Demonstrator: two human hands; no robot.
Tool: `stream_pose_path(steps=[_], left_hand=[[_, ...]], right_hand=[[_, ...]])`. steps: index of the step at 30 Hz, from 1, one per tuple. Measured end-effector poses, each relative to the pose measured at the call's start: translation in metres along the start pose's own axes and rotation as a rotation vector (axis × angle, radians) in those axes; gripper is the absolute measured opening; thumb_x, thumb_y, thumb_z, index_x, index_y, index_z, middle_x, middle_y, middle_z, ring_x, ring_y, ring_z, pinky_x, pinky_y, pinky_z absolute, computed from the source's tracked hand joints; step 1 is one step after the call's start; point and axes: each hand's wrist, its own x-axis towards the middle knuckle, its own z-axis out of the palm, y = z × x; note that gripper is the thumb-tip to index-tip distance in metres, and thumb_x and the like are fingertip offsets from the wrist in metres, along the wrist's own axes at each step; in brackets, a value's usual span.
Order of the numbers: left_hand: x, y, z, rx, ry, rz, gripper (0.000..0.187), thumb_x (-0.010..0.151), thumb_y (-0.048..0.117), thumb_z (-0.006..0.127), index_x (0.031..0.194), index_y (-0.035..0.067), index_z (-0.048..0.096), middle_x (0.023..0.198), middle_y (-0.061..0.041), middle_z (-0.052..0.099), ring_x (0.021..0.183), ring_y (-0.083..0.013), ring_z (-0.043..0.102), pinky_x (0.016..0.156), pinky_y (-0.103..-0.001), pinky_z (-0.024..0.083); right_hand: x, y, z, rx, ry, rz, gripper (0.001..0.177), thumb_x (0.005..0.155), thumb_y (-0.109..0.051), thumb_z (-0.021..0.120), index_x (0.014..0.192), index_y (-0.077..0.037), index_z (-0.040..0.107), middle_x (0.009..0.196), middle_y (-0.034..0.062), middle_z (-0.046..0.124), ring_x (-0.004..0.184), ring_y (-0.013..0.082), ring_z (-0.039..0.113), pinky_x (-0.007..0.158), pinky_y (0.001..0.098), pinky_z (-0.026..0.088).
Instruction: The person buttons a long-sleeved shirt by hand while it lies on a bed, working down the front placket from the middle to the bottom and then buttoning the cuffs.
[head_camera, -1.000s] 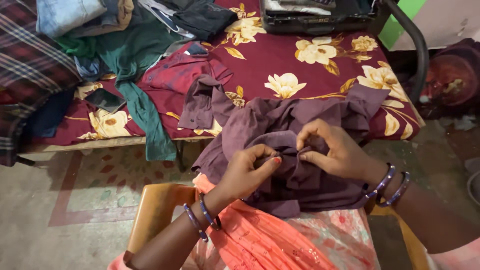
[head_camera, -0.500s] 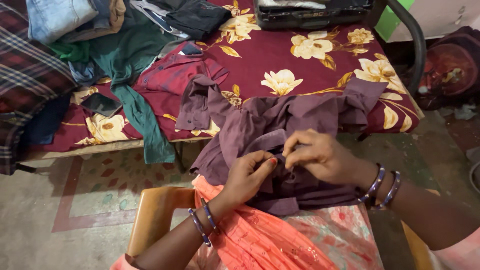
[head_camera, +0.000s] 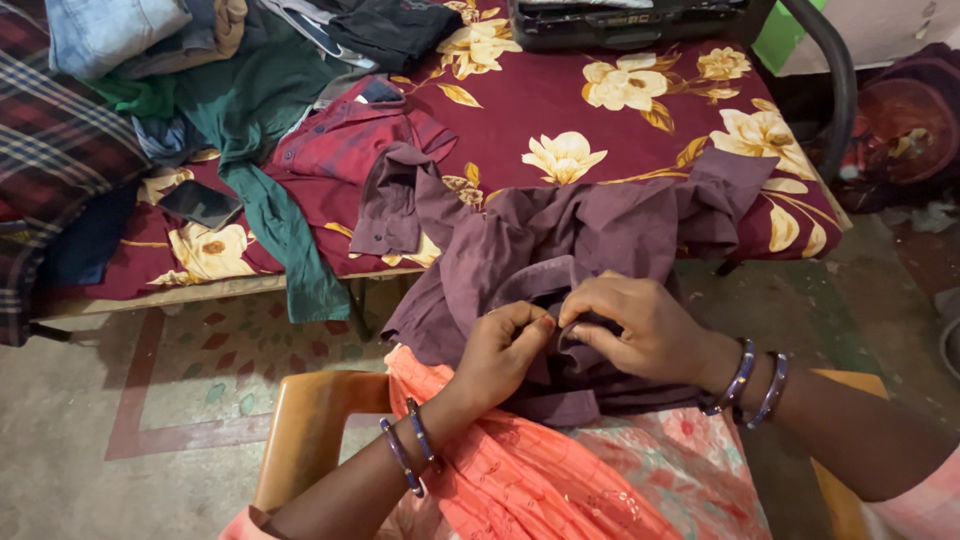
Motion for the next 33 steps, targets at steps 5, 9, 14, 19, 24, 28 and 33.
stream_pose_path(steps=[5,9,14,19,24,28,33], left_hand=[[-0.003,0.023,0.001,0.094,-0.001,-0.035,0.02,0.1,0.015,0.062,0.092,-0.001,0.069,0.071,0.002,0.063,0.065,-0.0043,0.053,0.056,-0.026,0.045],[-0.005,0.029,0.006,0.182,0.094,0.008,0.022,0.1,0.015,0.063,0.088,-0.002,0.069,0.067,-0.001,0.061,0.06,-0.0067,0.055,0.054,-0.027,0.045],[-0.004,0.017,0.01,0.101,0.085,-0.03,0.023,0.102,0.016,0.062,0.09,-0.002,0.071,0.069,-0.001,0.062,0.063,-0.0056,0.052,0.055,-0.027,0.044],[-0.004,0.019,0.009,0.068,0.032,0.001,0.02,0.1,0.015,0.064,0.094,-0.002,0.072,0.075,-0.004,0.067,0.069,-0.0068,0.055,0.059,-0.027,0.045],[-0.006,0.051,0.006,0.334,0.023,-0.026,0.023,0.089,0.022,0.075,0.091,-0.001,0.071,0.073,-0.011,0.067,0.064,-0.0161,0.062,0.059,-0.032,0.047],[-0.005,0.063,0.004,0.541,0.073,0.3,0.031,0.08,0.026,0.083,0.089,-0.001,0.07,0.076,-0.014,0.066,0.071,-0.0207,0.063,0.063,-0.033,0.048],[-0.003,0.053,0.0,0.342,0.015,-0.018,0.015,0.087,0.017,0.072,0.089,0.002,0.071,0.07,-0.009,0.065,0.062,-0.0139,0.062,0.057,-0.031,0.046]], right_hand=[[-0.004,0.001,0.001,-0.034,0.019,0.001,0.02,0.084,-0.007,0.074,0.102,-0.006,0.065,0.096,0.0086,0.071,0.088,0.0295,0.069,0.078,0.0385,0.054],[-0.004,0.0,0.005,-0.058,0.082,-0.088,0.023,0.088,-0.01,0.074,0.107,-0.005,0.063,0.1,0.0095,0.07,0.09,0.0304,0.069,0.08,0.0392,0.054],[0.001,-0.002,0.0,-0.1,0.011,-0.027,0.022,0.084,-0.01,0.076,0.105,-0.007,0.067,0.098,0.0082,0.072,0.088,0.03,0.069,0.078,0.0398,0.053],[-0.001,-0.006,0.0,-0.076,-0.02,0.01,0.025,0.083,-0.007,0.074,0.107,-0.007,0.067,0.099,0.0077,0.072,0.091,0.03,0.07,0.078,0.0397,0.053],[-0.002,-0.005,0.0,-0.082,0.02,-0.03,0.036,0.079,-0.005,0.073,0.113,-0.005,0.064,0.102,0.0105,0.071,0.091,0.0321,0.07,0.077,0.0408,0.052],[-0.004,-0.003,0.003,-0.082,0.027,-0.055,0.039,0.08,-0.003,0.069,0.118,-0.006,0.062,0.104,0.0096,0.071,0.092,0.0306,0.071,0.08,0.0409,0.052],[-0.003,-0.002,0.005,-0.033,0.047,0.008,0.043,0.088,-0.003,0.068,0.129,-0.006,0.057,0.102,0.0078,0.071,0.095,0.0272,0.071,0.086,0.0401,0.051]])
